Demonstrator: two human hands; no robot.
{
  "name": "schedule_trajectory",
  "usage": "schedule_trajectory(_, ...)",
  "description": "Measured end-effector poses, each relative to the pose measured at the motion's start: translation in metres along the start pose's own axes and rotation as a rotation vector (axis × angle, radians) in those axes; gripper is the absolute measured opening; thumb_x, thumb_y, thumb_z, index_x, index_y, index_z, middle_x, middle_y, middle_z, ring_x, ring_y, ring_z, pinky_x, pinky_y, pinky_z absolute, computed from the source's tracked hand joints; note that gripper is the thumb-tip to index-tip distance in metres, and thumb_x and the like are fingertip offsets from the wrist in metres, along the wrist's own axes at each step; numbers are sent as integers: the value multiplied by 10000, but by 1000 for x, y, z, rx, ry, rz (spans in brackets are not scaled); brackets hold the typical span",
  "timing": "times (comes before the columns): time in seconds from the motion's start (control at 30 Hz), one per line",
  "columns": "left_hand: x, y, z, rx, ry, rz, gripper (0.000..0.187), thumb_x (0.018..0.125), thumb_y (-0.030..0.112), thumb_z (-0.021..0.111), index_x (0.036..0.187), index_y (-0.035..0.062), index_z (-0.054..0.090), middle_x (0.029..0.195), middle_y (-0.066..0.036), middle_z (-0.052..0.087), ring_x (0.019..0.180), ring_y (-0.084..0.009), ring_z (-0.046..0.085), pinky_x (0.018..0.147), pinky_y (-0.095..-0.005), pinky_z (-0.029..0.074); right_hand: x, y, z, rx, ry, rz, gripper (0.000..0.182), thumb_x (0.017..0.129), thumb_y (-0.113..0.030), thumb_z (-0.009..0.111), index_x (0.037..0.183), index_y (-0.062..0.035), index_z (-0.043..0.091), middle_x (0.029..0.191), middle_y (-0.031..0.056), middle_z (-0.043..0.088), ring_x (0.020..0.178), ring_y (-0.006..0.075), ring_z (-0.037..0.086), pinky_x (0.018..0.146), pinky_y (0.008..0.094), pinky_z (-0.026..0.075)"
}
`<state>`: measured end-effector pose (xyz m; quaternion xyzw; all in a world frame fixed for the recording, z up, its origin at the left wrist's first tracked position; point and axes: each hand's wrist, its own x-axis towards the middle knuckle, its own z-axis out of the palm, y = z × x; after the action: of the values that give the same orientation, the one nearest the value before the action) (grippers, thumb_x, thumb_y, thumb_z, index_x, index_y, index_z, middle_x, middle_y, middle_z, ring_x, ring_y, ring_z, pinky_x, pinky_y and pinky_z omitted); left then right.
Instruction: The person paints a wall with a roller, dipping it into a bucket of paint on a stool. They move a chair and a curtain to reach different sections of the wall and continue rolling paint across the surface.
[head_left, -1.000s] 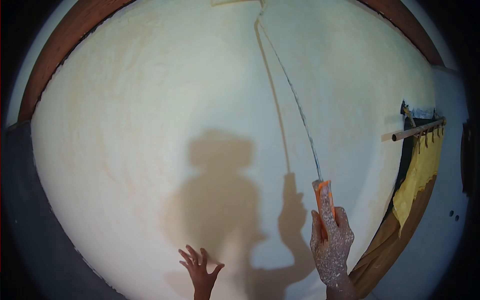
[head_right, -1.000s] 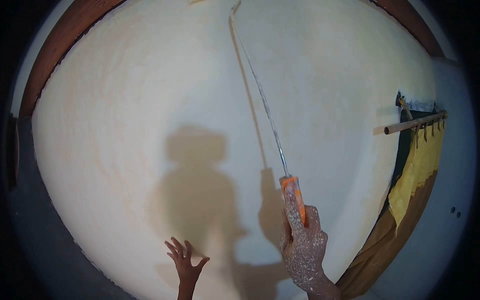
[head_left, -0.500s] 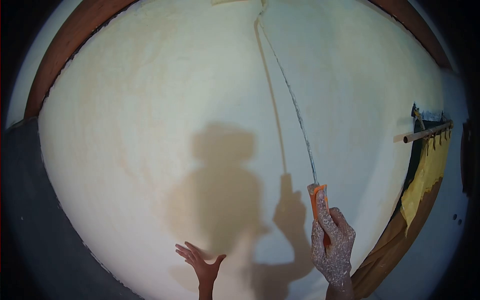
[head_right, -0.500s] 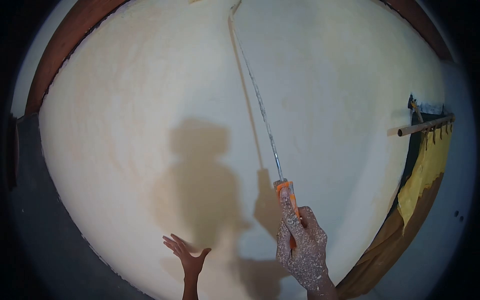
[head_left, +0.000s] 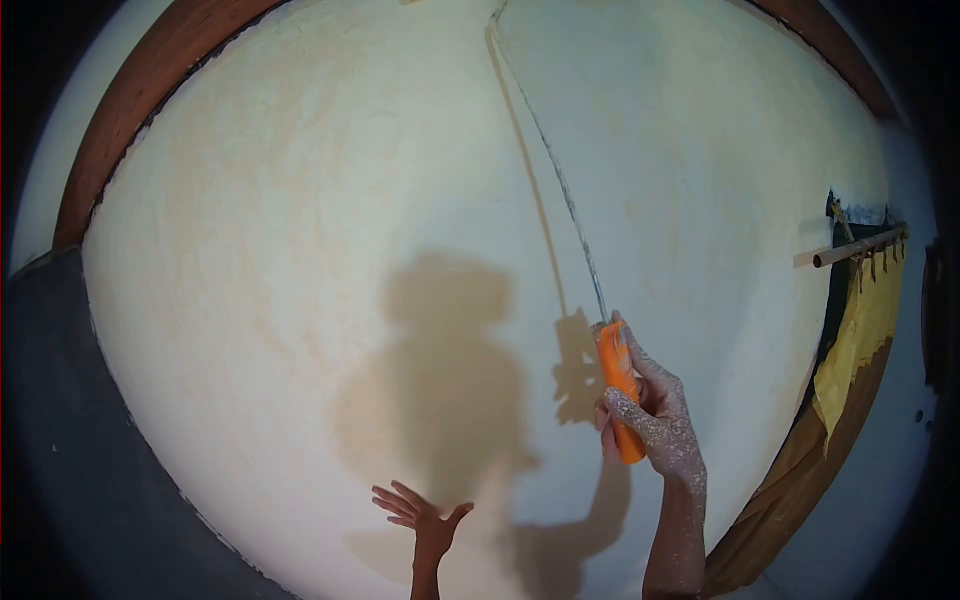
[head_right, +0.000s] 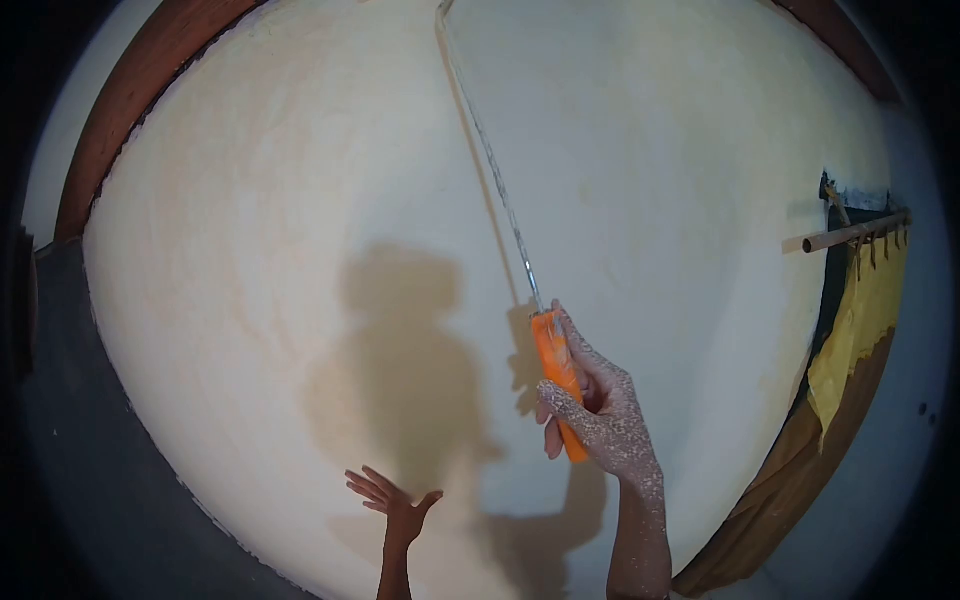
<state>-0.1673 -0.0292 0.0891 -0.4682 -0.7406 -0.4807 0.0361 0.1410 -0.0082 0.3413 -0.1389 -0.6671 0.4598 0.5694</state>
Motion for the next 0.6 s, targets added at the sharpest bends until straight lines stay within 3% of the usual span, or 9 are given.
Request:
schedule_trajectory(0.03, 0, 1, 1, 5, 12, -2, 1410, 624, 476, 835, 1424, 69, -252, 1425, -256, -373, 1316, -474, -325, 987, -734, -25, 4, 2, 2, -6, 2, -2, 640, 914, -78, 558, 1476, -140, 260, 656, 59, 571, 428, 101, 515, 436, 247, 460)
schedule_trajectory(0.07, 1, 1, 2, -1, 8, 1, 1410, 624, 476, 835, 1424, 69, -252, 1425, -256, -373, 1316, -474, -325, 987, -734, -25, 12, 1, 4, -86, 16, -68, 599, 940, -148, 533, 1475, -141, 262, 624, 56, 554, 403, 100, 493, 414, 243, 439)
schedule_trajectory(0.13, 0, 0, 2, 12, 16, -6, 1412, 622, 491, 831, 1425, 71, -252, 1425, -256, -373, 1315, -470, -329, 988, -729, -41, 35, -32, 18, -63, 20, 2, 526, 995, -353, 429, 1457, -135, 303, 532, 44, 496, 336, 92, 420, 344, 239, 364)
schedule_trajectory(0.23, 0, -2, 2, -2, 15, 0, 1410, 621, 507, 825, 1428, 80, -249, 1429, -251, -371, 1314, -464, -334, 991, -723, -53, 55, -36, 29, -92, 26, 72, 544, 993, -422, 404, 1449, -138, 318, 499, 23, 465, 322, 80, 379, 324, 233, 325)
schedule_trajectory(0.27, 0, -1, 0, -3, 17, -1, 1410, 621, 507, 825, 1428, 80, -249, 1429, -251, -371, 1314, -464, -334, 991, -723, -53, 53, -33, 35, -156, 51, 38, 478, 992, -422, 410, 1318, -78, 469, 492, 6, 450, 325, 67, 368, 313, 228, 308)
schedule_trajectory(0.3, 0, 2, -2, -23, 3, -12, 1415, 616, 522, 823, 1427, 75, -247, 1421, -265, -372, 1303, -478, -342, 994, -714, -71, 47, -28, 37, -157, 48, 35, 478, 992, -422, 410, 1318, -78, 469, 492, 6, 450, 325, 67, 368, 313, 228, 308)
schedule_trajectory(0.37, -1, 2, -2, -45, -10, -26, 1420, 611, 536, 821, 1427, 70, -245, 1413, -279, -372, 1292, -491, -349, 998, -705, -89, 24, -11, 40, -159, 58, 148, 477, 965, -496, 428, 1032, -44, 565, 478, -5, 421, 334, 72, 375, 314, 225, 300)
schedule_trajectory(0.43, 0, 0, 0, -39, -2, -11, 1425, 610, 527, 825, 1423, 59, -247, 1416, -276, -371, 1291, -482, -358, 998, -701, -99, 1, 14, 46, -36, 121, 229, 423, 985, -437, 426, 801, -65, 507, 483, -17, 420, 335, 55, 367, 308, 228, 291)
schedule_trajectory(0.6, 0, -1, -1, -33, -7, -7, 1423, 614, 520, 826, 1421, 53, -248, 1414, -280, -371, 1288, -484, -361, 1000, -697, -101, 29, 11, 58, -53, 59, 136, 462, 980, -469, 415, 752, -71, 471, 483, -18, 415, 340, 58, 368, 327, 226, 301)
